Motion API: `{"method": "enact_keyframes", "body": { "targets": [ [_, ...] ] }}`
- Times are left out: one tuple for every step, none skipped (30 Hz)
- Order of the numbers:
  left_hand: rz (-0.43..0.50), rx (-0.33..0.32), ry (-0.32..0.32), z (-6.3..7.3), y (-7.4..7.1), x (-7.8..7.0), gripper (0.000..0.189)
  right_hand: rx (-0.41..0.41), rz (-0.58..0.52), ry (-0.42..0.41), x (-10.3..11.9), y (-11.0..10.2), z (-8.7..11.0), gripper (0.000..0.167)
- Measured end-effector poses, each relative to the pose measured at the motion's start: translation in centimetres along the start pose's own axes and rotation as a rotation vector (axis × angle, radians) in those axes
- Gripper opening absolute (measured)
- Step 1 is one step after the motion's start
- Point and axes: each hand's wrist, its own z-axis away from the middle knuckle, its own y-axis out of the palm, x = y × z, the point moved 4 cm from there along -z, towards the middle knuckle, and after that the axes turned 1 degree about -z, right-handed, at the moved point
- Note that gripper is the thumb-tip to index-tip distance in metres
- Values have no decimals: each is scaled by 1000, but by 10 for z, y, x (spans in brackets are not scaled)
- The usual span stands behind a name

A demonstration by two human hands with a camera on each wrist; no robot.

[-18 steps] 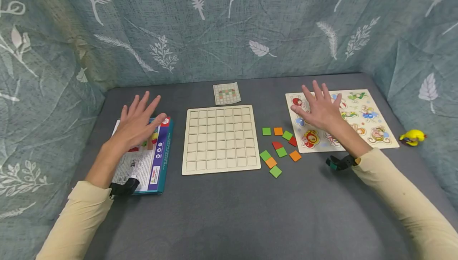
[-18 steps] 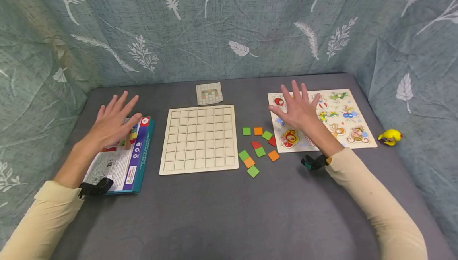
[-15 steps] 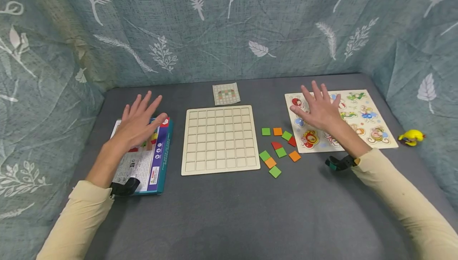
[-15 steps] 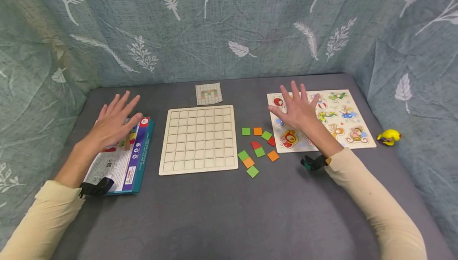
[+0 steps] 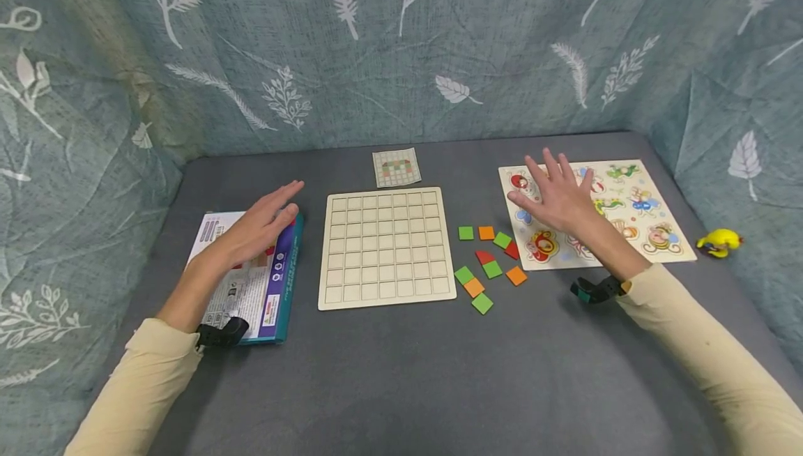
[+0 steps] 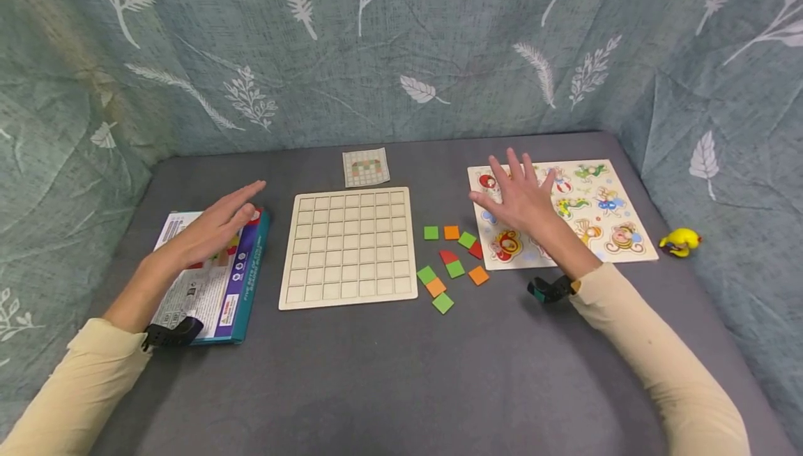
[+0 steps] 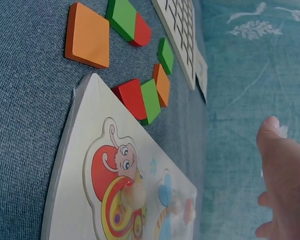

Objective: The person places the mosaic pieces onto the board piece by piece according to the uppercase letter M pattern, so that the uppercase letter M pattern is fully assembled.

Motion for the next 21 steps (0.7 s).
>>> {"method": "enact_keyframes", "body": {
  "targets": [
    [26,-3,13,-1,2,0,59,3,0,0,0,1,0,88],
    [47,-9,24,-2,3,-1,58,5,-1,-1,0,2,0,88],
    [66,-12,38,-3,5,-2,57,6,-6,-2,0,2,0,88],
    [87,-22,47,-4,6,-4,56,8,-8,-5,0,3,0,89],
    [106,-31,59,-5,8,-5,56,9,-9,-8,0,4,0,89],
    [130,-41,69,-6,9,-7,55,9,-13,-14,1,5,0,89],
    [154,-54,75,-8,10,-8,54,8,-15,-21,2,6,0,89],
    [179,-67,87,-10,10,-9,54,5,-19,-30,2,6,0,89],
    [206,-78,103,-11,11,-10,53,1,-27,-40,3,6,0,89],
    [230,-93,117,-14,11,-11,53,-4,-38,-54,4,6,0,89],
    [253,-105,131,-16,11,-12,52,-6,-55,-69,5,5,0,88],
    [269,-122,136,-18,11,-12,52,-4,-74,-88,6,5,0,86],
    [280,-139,144,-21,12,-12,51,-3,-98,-109,8,6,1,84],
    [286,-155,153,-23,12,-12,51,-1,-122,-134,9,7,1,82],
    [291,-173,154,-24,13,-12,50,1,-148,-163,11,8,2,79],
    [287,-188,151,-26,13,-12,49,2,-173,-191,13,9,3,76],
    [282,-199,147,-28,14,-12,49,3,-197,-216,15,10,4,74],
    [278,-206,146,-30,15,-12,49,-1,-225,-237,17,12,4,71],
    [273,-209,148,-32,17,-12,48,-8,-250,-259,19,12,4,69],
    [266,-210,147,-33,18,-12,48,-15,-275,-276,21,13,5,68],
    [252,-208,147,-35,19,-12,49,-23,-301,-289,23,13,5,66]
  ]
}}
